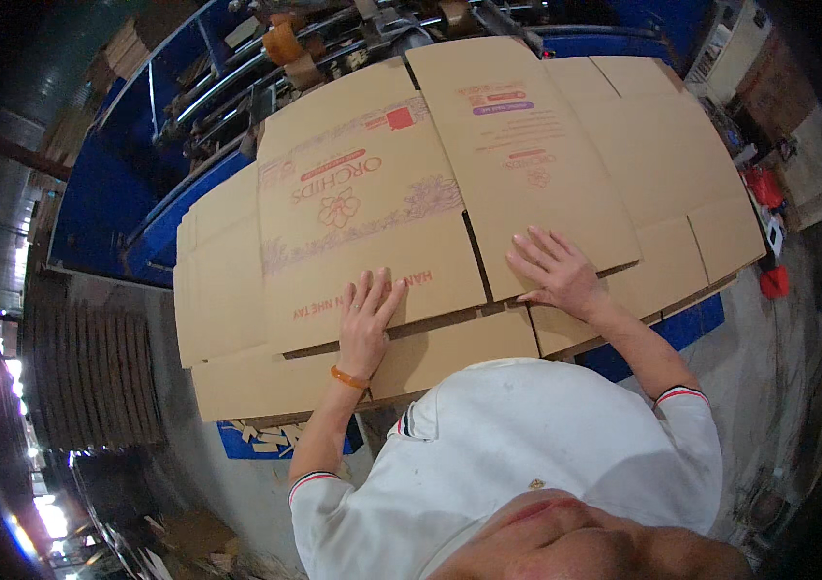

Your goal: The person repeatedly picks up flat cardboard sheets from a conveyor and stacks them on a growing pile. The person handles the cardboard by hand, aligning each sheet before placing it down.

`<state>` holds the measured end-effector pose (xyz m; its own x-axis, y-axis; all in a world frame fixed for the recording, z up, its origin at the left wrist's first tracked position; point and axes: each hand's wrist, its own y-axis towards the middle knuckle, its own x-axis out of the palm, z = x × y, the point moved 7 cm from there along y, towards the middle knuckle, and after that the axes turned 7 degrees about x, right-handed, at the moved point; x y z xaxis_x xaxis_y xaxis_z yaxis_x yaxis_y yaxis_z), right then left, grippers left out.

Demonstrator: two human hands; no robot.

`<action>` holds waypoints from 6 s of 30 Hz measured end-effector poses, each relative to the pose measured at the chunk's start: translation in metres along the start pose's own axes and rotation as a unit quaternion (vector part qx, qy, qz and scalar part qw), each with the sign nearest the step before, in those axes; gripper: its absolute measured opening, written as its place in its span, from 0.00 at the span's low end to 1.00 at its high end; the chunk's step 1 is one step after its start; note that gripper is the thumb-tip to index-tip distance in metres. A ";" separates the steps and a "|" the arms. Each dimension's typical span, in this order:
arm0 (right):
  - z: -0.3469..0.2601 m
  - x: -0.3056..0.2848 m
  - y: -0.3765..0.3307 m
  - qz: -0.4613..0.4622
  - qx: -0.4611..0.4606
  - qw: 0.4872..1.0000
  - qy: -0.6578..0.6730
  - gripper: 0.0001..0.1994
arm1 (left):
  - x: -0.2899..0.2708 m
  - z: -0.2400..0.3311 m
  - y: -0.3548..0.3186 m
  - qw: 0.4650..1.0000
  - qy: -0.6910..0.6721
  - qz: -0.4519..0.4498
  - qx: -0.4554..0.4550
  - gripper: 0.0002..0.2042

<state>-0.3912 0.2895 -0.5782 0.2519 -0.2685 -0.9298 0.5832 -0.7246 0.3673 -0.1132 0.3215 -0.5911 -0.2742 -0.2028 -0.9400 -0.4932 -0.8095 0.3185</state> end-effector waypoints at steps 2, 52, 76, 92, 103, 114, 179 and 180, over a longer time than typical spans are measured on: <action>0.006 -0.001 0.004 -0.015 0.000 0.999 0.050 0.36 | 0.000 -0.002 0.002 0.999 -0.010 -0.033 0.000 0.34; 0.111 0.016 0.061 -0.038 0.181 0.979 0.084 0.27 | -0.021 -0.180 0.042 0.966 0.025 0.158 -0.203 0.21; 0.079 -0.013 0.001 0.103 -0.032 0.994 0.023 0.38 | -0.015 -0.019 0.019 0.988 0.092 0.060 0.107 0.33; 0.183 0.053 0.149 0.107 0.085 0.991 0.005 0.35 | 0.023 -0.165 0.156 0.991 0.125 0.041 -0.015 0.35; 0.220 0.071 0.157 0.186 0.235 0.954 -0.030 0.27 | 0.012 -0.169 0.061 0.962 0.129 0.079 -0.226 0.34; 0.104 0.026 0.039 0.081 0.223 0.969 0.069 0.17 | -0.076 -0.363 -0.284 0.711 0.225 -0.030 -0.665 0.20; 0.091 -0.094 -0.130 0.413 0.287 0.847 0.175 0.20 | -0.099 -0.099 -0.163 0.840 -0.207 0.346 -0.364 0.13; 0.087 -0.094 -0.109 0.371 0.217 0.890 0.152 0.21 | -0.081 -0.082 -0.145 0.826 -0.220 0.321 -0.408 0.15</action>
<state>-0.5456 0.3381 -0.5325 0.6790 -0.6391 -0.3613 -0.1677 -0.6140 0.7713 0.0480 0.4105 -0.5708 -0.6250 -0.6604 -0.4162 0.5416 -0.7508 0.3780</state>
